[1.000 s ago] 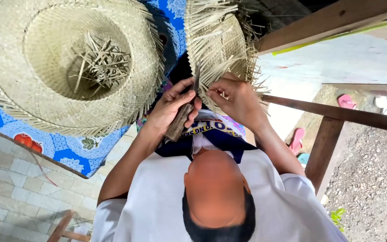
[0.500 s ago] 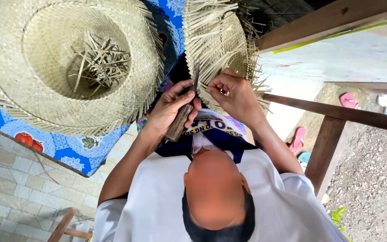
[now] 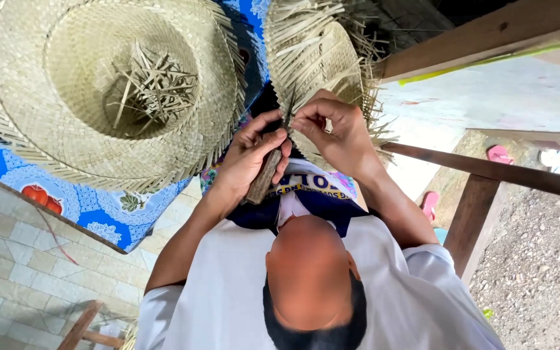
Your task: Weaving straw strands into the edge of a hat brim to complete or reinforce the structure.
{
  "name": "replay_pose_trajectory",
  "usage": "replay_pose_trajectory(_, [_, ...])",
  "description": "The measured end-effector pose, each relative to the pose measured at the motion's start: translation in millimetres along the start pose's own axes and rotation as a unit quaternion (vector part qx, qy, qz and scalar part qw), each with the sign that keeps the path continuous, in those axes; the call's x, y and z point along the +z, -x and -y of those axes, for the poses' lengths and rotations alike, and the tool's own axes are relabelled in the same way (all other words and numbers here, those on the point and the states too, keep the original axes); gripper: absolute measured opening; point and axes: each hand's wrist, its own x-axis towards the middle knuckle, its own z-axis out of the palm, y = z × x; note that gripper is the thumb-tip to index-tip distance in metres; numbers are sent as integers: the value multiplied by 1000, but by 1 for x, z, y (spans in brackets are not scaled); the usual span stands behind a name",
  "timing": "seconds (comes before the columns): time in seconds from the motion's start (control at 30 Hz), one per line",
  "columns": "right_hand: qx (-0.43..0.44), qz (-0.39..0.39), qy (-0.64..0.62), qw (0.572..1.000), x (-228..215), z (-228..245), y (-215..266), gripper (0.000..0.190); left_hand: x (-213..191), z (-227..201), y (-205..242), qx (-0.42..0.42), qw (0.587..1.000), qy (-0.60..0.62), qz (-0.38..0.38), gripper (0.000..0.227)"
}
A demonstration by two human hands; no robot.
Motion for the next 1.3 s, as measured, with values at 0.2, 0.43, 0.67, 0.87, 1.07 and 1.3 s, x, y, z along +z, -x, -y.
replay_pose_trajectory(0.2, [-22, 9, -12, 1000, 4, 6, -1, 9, -5, -3, 1, 0, 1000, 2, 11, 30])
replay_pose_trajectory(0.43, [-14, 8, -17, 1000, 3, -3, 11, 8, -2, 1, 5, -21, 1000, 10, -1, 29])
replay_pose_trajectory(0.67, [-32, 19, -116, 993, -6, -2, 18, 8, -19, 13, 2, -24, 999, -12, -42, 36])
replay_pose_trajectory(0.87, [-136, -140, -165, 967, -45, 42, -3, 11, -16, 6, 6, -63, 996, -17, -67, 43])
replay_pose_trajectory(1.07, [-284, -111, 101, 947, 40, 66, -61, 14, -17, 0, -7, -57, 997, -8, 45, 17])
replay_pose_trajectory(1.3, [-139, 11, 188, 972, -7, 31, -32, 10, -34, 6, -17, -57, 993, 63, 78, 31])
